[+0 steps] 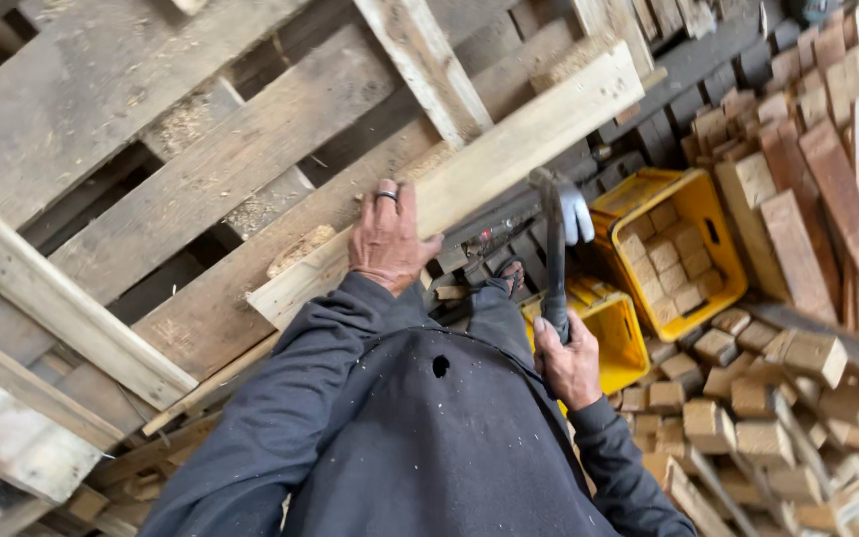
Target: The person picks nails from a container and uses a hammer to drive them into wooden planks. They then place small wooden blocks onto the planks and continue hammering nails to secure them.
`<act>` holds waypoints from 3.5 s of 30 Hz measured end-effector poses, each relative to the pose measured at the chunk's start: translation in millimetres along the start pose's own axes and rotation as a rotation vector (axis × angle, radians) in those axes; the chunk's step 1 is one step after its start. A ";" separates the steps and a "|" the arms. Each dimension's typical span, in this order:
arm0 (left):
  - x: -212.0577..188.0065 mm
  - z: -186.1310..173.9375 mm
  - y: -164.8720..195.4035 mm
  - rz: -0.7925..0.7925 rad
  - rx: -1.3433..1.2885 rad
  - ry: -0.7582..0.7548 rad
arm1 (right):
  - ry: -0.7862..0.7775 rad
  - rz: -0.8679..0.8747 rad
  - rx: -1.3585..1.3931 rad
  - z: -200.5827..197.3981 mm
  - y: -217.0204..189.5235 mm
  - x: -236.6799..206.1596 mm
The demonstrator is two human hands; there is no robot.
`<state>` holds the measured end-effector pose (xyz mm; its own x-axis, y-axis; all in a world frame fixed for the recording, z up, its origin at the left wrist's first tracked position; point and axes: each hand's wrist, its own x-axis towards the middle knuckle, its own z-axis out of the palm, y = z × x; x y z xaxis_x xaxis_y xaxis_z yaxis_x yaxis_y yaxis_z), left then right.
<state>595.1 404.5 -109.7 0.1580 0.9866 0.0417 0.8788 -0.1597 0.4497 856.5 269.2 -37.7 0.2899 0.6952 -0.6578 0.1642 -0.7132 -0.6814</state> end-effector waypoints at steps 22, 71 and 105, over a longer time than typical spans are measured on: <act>11.5 -38.9 60.9 -0.049 0.025 -0.224 | -0.203 -0.601 -0.850 21.0 -2.7 9.9; -30.8 -61.9 40.1 -0.513 -0.595 0.260 | -0.194 -0.236 -0.521 -94.6 83.4 -30.5; -27.5 -31.4 47.5 -0.725 -1.962 -0.197 | -0.337 -0.077 -0.013 20.7 -38.2 22.9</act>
<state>618.3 370.8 -61.5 0.2369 0.8035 -0.5461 -0.7057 0.5286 0.4717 837.3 314.2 -33.4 -0.0509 0.7358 -0.6753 0.1858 -0.6574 -0.7303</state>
